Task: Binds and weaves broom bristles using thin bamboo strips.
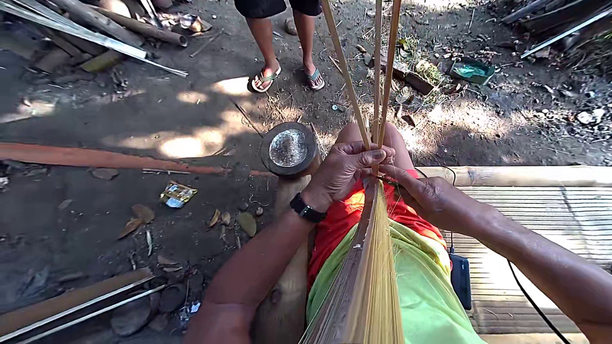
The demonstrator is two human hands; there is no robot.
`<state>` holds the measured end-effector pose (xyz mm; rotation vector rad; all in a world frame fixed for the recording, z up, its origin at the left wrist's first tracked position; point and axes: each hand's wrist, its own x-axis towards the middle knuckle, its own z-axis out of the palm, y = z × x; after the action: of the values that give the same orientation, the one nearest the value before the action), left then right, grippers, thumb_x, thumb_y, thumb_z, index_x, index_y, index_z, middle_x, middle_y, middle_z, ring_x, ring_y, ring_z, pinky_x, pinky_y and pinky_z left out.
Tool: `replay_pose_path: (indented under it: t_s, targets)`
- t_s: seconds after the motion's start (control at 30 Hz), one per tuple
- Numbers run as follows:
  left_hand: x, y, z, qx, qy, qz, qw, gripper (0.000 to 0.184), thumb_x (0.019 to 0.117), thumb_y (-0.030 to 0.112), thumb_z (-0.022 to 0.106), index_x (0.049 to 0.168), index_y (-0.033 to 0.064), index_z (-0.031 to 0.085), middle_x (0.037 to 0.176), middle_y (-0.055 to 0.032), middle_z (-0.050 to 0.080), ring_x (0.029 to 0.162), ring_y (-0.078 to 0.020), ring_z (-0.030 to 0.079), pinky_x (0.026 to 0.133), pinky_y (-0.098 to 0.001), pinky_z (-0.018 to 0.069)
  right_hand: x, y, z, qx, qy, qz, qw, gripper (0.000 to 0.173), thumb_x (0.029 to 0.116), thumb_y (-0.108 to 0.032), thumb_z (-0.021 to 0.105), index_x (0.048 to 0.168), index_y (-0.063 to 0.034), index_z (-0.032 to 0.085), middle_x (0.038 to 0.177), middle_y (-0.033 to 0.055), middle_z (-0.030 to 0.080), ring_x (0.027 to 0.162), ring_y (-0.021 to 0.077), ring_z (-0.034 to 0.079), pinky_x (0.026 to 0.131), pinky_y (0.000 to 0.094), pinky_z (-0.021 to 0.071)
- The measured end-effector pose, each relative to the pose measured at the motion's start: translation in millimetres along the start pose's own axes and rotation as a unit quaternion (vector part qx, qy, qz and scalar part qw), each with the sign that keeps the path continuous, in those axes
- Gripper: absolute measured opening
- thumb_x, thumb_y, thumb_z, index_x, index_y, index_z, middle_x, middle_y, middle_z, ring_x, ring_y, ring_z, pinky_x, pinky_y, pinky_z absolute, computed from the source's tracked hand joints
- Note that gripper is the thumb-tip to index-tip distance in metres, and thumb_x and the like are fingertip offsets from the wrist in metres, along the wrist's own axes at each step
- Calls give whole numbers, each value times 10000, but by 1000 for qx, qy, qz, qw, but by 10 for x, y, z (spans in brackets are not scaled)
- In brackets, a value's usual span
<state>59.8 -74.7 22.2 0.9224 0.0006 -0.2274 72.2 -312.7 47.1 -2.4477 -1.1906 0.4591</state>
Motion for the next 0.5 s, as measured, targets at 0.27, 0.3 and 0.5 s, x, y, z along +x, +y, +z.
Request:
replay_pose_path:
  t_s: [0.27, 0.3, 0.5]
  targets:
    - [20, -49, -15, -16, -1, -4, 1000, 134, 954, 46, 669, 1038, -28, 742, 1074, -160, 744, 959, -202, 719, 845, -350, 602, -23, -78, 63, -15, 44, 17, 999, 588, 1055, -157, 522, 1588, -295, 315, 750, 10, 614, 569, 166, 609, 523, 413, 554]
    - [28, -62, -30, -22, -5, -4, 1000, 143, 958, 58, 669, 1044, -32, 740, 1076, -164, 744, 965, -210, 721, 848, -356, 603, -28, -76, 81, -6, 50, 16, 999, 587, 1054, -153, 522, 1588, -290, 319, 730, 9, 611, 567, 163, 609, 528, 411, 557]
    - [-168, -99, -36, -1, -29, 16, 999, 254, 991, 279, 673, 1121, 72, 743, 1135, -104, 732, 929, -169, 715, 803, -334, 605, -11, -81, 115, 1, 56, 18, 998, 580, 1066, -168, 510, 1586, -317, 301, 762, 17, 622, 591, 170, 624, 546, 414, 567]
